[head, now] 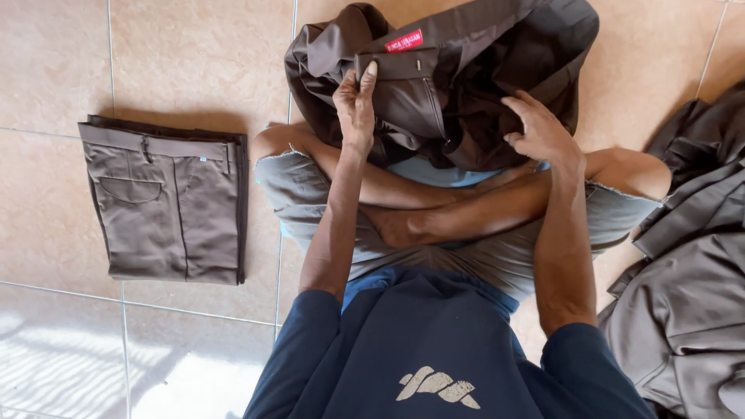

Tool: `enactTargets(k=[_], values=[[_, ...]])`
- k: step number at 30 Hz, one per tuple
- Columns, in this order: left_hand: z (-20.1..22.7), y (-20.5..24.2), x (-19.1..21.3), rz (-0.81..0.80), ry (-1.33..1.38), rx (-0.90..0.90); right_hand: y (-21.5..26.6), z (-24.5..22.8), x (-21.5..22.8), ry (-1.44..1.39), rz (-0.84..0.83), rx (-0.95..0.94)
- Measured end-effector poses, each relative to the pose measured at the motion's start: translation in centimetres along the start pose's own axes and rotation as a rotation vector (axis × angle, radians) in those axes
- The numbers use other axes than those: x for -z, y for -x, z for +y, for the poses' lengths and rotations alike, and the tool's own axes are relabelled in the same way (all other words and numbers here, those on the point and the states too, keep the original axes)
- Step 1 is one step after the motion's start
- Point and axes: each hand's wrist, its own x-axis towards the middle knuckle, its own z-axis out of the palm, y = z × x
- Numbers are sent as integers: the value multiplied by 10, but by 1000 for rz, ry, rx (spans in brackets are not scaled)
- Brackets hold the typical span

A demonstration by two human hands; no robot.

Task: Folding brown pants while sitting on the floor.

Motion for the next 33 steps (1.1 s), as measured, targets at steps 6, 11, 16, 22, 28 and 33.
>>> enactTargets(k=[6, 11, 16, 22, 28, 33], values=[[-8, -13, 7, 100, 88, 22, -55, 67, -58, 629, -150, 93], [16, -35, 20, 225, 91, 12, -27, 32, -1, 631, -90, 229], [59, -52, 6, 308, -125, -298, 20, 35, 47, -346, 335, 232], [46, -16, -57, 53, -233, -316, 53, -17, 53, -476, 1, 87], [29, 20, -81, -41, -455, -252, 42, -42, 69, -66, -113, 28], [19, 53, -111, -91, -462, -349, 31, -62, 67, -499, 263, 334]])
